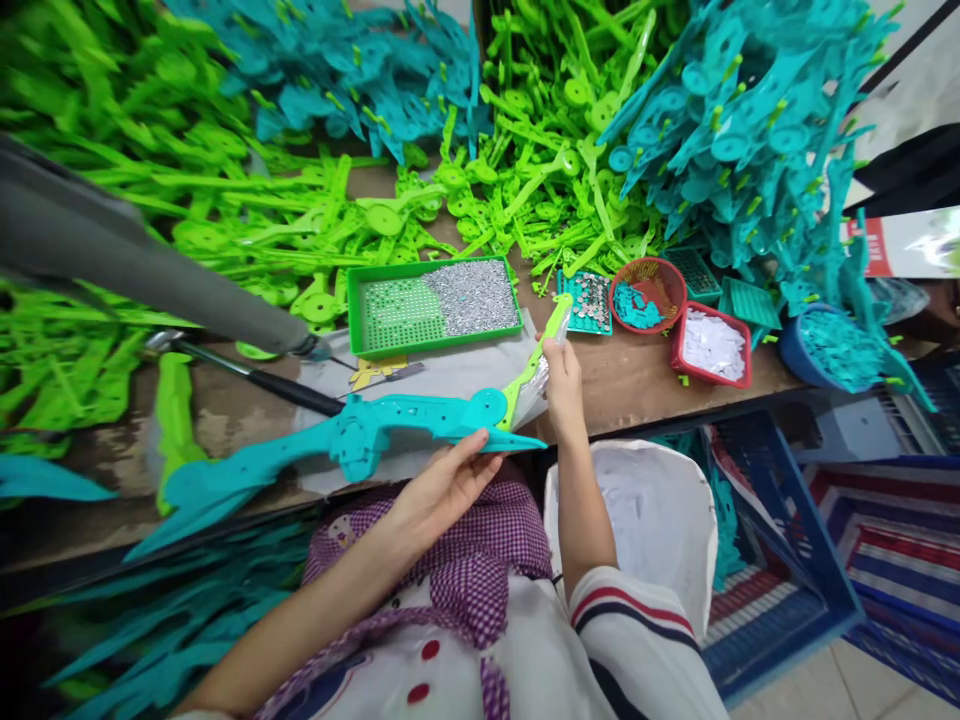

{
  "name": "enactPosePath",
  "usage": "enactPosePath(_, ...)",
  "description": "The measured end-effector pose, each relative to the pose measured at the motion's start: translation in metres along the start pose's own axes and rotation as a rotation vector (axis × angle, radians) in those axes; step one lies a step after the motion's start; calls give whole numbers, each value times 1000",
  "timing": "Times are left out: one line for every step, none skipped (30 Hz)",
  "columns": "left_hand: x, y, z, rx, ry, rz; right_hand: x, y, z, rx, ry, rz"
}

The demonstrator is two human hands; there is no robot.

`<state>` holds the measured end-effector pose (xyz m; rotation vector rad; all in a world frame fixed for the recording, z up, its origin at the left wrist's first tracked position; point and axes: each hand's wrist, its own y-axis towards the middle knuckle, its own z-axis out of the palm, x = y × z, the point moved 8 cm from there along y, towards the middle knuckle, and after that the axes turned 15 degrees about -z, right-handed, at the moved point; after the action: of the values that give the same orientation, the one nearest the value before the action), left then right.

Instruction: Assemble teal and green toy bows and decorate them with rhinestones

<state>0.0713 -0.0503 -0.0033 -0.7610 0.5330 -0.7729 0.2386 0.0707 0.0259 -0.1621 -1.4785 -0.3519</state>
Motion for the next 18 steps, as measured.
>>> enactPosePath(-1,1,-1,-5,-3,4,2,1,1,8,-3,-7)
enactPosePath(-3,1,-2,-7,3,10,3,1,1,21,-6,-11)
enactPosePath(-4,2,-1,-3,16,11,4,2,2,39,-9,-13)
enactPosePath(-6,2,1,10,30,12,6,3,2,61,-11,-14)
enactPosePath(-9,2,3,28,43,16,8,3,3,83,-11,-15)
enactPosePath(-12,2,5,37,52,25,10,4,3,101,-9,-16)
enactPosePath(-15,1,6,35,58,37,12,6,3,117,-5,-17)
enactPosePath(-17,0,6,18,63,50,15,8,4,134,2,-16)
enactPosePath(-19,-1,4,-10,69,63,18,10,6,161,12,-11)
enactPosePath(-19,-2,2,-38,82,68,21,13,11,205,22,0)
enactPosePath(-18,-4,0,-56,100,61,23,15,19,276,31,19)
enactPosePath(-16,-6,-2,-61,118,53,25,17,30,370,38,41)
enactPosePath(-14,-9,-3,-56,133,50,28,18,43,472,42,58)
enactPosePath(-13,-12,-4,-50,143,51,31,17,55,568,42,65)
enactPosePath(-12,-17,-6,-47,153,55,36,16,66,642,41,57)
enactPosePath(-12,-21,-8,-49,165,59,43,15,75,685,43,32)
enactPosePath(-13,-26,-11,-56,181,64,51,14,82,699,49,-7)
enactPosePath(-13,-30,-13,-61,204,61,61,11,86,693,55,-53)
